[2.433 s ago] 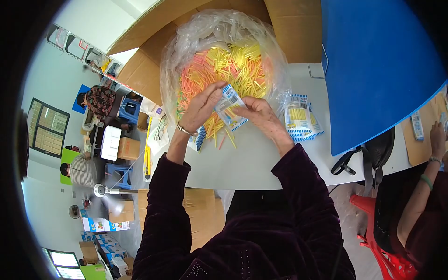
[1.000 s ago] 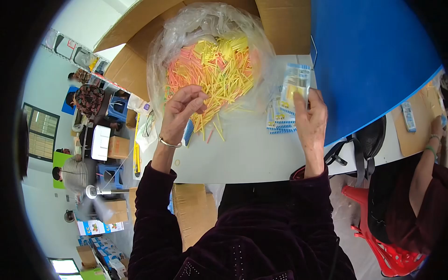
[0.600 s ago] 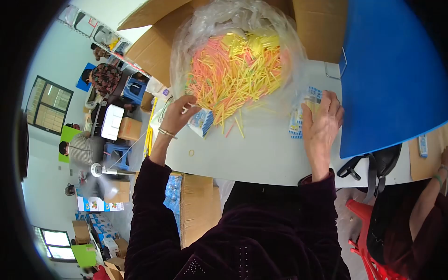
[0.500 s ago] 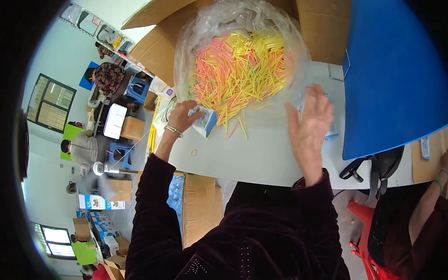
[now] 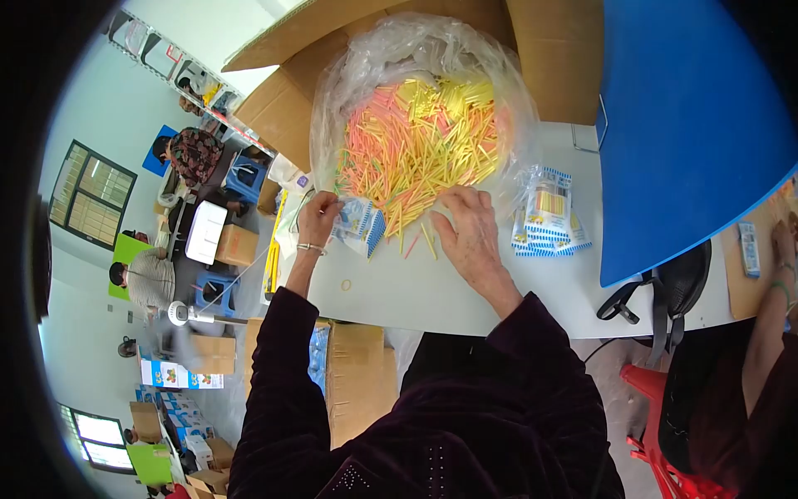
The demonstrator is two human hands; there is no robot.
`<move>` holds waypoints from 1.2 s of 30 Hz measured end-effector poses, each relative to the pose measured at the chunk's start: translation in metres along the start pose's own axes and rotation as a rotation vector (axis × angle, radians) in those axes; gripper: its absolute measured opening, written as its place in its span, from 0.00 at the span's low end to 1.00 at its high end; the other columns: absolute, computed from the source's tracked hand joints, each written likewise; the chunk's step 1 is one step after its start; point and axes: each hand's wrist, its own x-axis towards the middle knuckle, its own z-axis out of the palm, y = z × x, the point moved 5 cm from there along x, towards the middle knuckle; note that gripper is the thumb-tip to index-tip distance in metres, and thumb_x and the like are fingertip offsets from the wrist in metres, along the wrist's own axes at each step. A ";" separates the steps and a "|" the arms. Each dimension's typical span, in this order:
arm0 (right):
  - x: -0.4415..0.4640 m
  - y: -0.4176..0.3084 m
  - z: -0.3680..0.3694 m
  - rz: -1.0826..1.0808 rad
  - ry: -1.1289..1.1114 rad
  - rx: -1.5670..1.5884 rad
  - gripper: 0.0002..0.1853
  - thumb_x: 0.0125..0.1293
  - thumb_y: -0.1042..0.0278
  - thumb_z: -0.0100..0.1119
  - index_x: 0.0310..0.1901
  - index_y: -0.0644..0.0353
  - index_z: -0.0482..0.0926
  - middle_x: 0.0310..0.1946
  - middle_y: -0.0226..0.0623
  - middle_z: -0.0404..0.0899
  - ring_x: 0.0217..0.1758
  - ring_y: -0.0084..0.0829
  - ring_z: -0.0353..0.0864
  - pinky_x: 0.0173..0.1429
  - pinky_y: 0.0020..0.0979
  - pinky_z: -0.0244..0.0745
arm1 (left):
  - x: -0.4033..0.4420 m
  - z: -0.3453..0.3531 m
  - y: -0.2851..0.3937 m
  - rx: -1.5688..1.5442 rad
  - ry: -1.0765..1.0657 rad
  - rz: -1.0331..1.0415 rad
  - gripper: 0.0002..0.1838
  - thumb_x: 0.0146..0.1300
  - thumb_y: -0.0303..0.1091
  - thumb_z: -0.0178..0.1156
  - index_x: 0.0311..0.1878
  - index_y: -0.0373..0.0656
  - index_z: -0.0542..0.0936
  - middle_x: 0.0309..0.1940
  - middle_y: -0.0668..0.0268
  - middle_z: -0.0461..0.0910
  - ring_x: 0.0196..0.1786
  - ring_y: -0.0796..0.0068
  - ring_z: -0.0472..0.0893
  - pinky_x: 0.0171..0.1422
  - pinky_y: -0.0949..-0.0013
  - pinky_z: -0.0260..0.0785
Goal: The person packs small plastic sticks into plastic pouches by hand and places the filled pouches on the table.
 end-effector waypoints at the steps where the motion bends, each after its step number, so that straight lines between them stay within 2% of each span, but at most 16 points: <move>1: 0.003 -0.002 0.003 0.021 -0.042 0.023 0.17 0.55 0.67 0.64 0.45 0.66 0.75 0.46 0.44 0.73 0.51 0.44 0.68 0.54 0.38 0.66 | 0.003 -0.003 0.014 -0.002 0.000 0.007 0.08 0.53 0.27 0.63 0.37 0.37 0.79 0.26 0.62 0.79 0.31 0.71 0.79 0.37 0.70 0.71; 3: 0.011 -0.009 0.008 -0.001 -0.022 0.052 0.18 0.55 0.66 0.64 0.45 0.66 0.75 0.47 0.44 0.73 0.51 0.43 0.69 0.55 0.38 0.66 | 0.002 -0.010 0.074 0.026 0.055 0.289 0.08 0.53 0.25 0.62 0.37 0.38 0.79 0.30 0.60 0.80 0.34 0.67 0.79 0.39 0.70 0.71; 5: 0.018 -0.015 0.013 -0.026 -0.005 0.084 0.18 0.55 0.65 0.64 0.45 0.66 0.75 0.47 0.43 0.74 0.52 0.43 0.69 0.55 0.38 0.66 | -0.005 -0.002 0.127 0.006 0.009 0.444 0.07 0.52 0.25 0.62 0.36 0.38 0.79 0.32 0.59 0.79 0.35 0.64 0.79 0.40 0.68 0.71; 8: 0.024 -0.013 0.012 0.005 0.008 0.139 0.16 0.55 0.66 0.64 0.43 0.67 0.77 0.42 0.44 0.76 0.46 0.40 0.73 0.51 0.35 0.68 | -0.014 0.019 0.165 -0.099 -0.129 0.485 0.09 0.51 0.24 0.63 0.37 0.38 0.78 0.32 0.59 0.77 0.35 0.62 0.78 0.39 0.67 0.70; 9: 0.024 -0.007 0.013 0.101 -0.105 0.248 0.15 0.55 0.66 0.64 0.41 0.67 0.78 0.36 0.43 0.78 0.41 0.39 0.75 0.48 0.35 0.70 | -0.015 0.023 0.172 -0.133 -0.167 0.498 0.09 0.50 0.23 0.63 0.37 0.38 0.77 0.32 0.59 0.77 0.36 0.62 0.78 0.39 0.67 0.70; 10: 0.024 -0.002 0.015 0.197 -0.219 0.357 0.13 0.55 0.66 0.63 0.39 0.67 0.79 0.31 0.43 0.79 0.35 0.37 0.77 0.44 0.34 0.71 | -0.012 0.026 0.172 -0.157 -0.184 0.499 0.11 0.52 0.23 0.63 0.40 0.38 0.77 0.33 0.63 0.77 0.38 0.68 0.78 0.41 0.70 0.71; 11: 0.022 0.008 0.017 0.200 -0.217 0.352 0.13 0.55 0.66 0.63 0.39 0.67 0.79 0.31 0.43 0.79 0.35 0.37 0.77 0.44 0.34 0.71 | -0.008 0.028 0.168 -0.162 -0.187 0.501 0.11 0.52 0.23 0.63 0.40 0.38 0.77 0.33 0.63 0.77 0.38 0.68 0.78 0.41 0.70 0.71; 13: 0.018 0.027 0.024 0.255 -0.169 0.608 0.10 0.56 0.69 0.61 0.37 0.68 0.79 0.23 0.41 0.78 0.26 0.29 0.76 0.36 0.30 0.71 | 0.006 0.033 0.145 -0.512 -0.291 0.127 0.11 0.55 0.25 0.64 0.42 0.38 0.77 0.34 0.68 0.77 0.41 0.76 0.77 0.45 0.74 0.71; 14: 0.017 0.030 0.025 0.254 -0.171 0.612 0.10 0.56 0.69 0.61 0.37 0.68 0.79 0.23 0.41 0.78 0.26 0.29 0.76 0.36 0.30 0.71 | 0.011 0.035 0.138 -0.577 -0.385 0.034 0.12 0.58 0.27 0.63 0.45 0.38 0.77 0.35 0.71 0.77 0.42 0.81 0.76 0.46 0.77 0.72; 15: 0.017 0.033 0.026 0.261 -0.182 0.676 0.10 0.57 0.70 0.61 0.37 0.68 0.79 0.23 0.41 0.78 0.26 0.27 0.75 0.34 0.29 0.70 | 0.015 0.035 0.136 -0.572 -0.383 0.033 0.12 0.58 0.27 0.63 0.45 0.38 0.77 0.35 0.71 0.77 0.42 0.81 0.76 0.46 0.77 0.72; 17: 0.017 0.033 0.029 0.267 -0.188 0.744 0.09 0.57 0.71 0.60 0.37 0.68 0.79 0.23 0.40 0.78 0.26 0.24 0.75 0.33 0.28 0.69 | 0.015 0.047 0.136 -0.589 -0.640 0.054 0.11 0.59 0.27 0.62 0.45 0.38 0.77 0.36 0.69 0.78 0.40 0.81 0.77 0.45 0.77 0.71; 21: 0.016 0.029 0.022 0.236 -0.181 0.550 0.09 0.57 0.71 0.60 0.36 0.67 0.78 0.24 0.43 0.78 0.25 0.31 0.76 0.32 0.30 0.68 | 0.011 0.055 0.136 -0.528 -0.601 0.144 0.08 0.60 0.28 0.61 0.42 0.38 0.79 0.33 0.68 0.80 0.35 0.81 0.78 0.43 0.77 0.71; 25: 0.018 0.023 0.016 0.157 -0.100 0.374 0.08 0.56 0.70 0.60 0.33 0.67 0.78 0.23 0.48 0.76 0.24 0.41 0.76 0.30 0.34 0.67 | 0.006 0.040 0.157 -0.288 -0.399 0.279 0.05 0.59 0.27 0.60 0.37 0.36 0.79 0.26 0.66 0.79 0.30 0.81 0.77 0.36 0.75 0.69; 29: 0.019 0.020 0.011 0.191 -0.117 0.380 0.08 0.56 0.70 0.60 0.32 0.67 0.78 0.21 0.49 0.75 0.23 0.44 0.75 0.29 0.36 0.67 | 0.010 0.038 0.165 -0.164 -0.302 0.394 0.05 0.58 0.27 0.60 0.36 0.36 0.79 0.23 0.64 0.78 0.27 0.80 0.76 0.32 0.74 0.67; 31: 0.020 0.020 0.007 0.169 -0.109 0.329 0.10 0.58 0.71 0.61 0.36 0.71 0.78 0.17 0.35 0.70 0.20 0.21 0.64 0.26 0.27 0.61 | 0.013 0.042 0.167 -0.177 -0.329 0.365 0.06 0.58 0.28 0.60 0.35 0.36 0.79 0.23 0.63 0.78 0.26 0.79 0.75 0.31 0.74 0.67; 36: 0.022 0.023 0.000 0.166 -0.084 0.267 0.10 0.59 0.71 0.61 0.32 0.71 0.76 0.14 0.37 0.64 0.19 0.21 0.60 0.23 0.29 0.58 | 0.021 0.054 0.167 -0.186 -0.386 0.363 0.07 0.60 0.30 0.59 0.34 0.36 0.78 0.21 0.64 0.76 0.25 0.79 0.74 0.30 0.74 0.66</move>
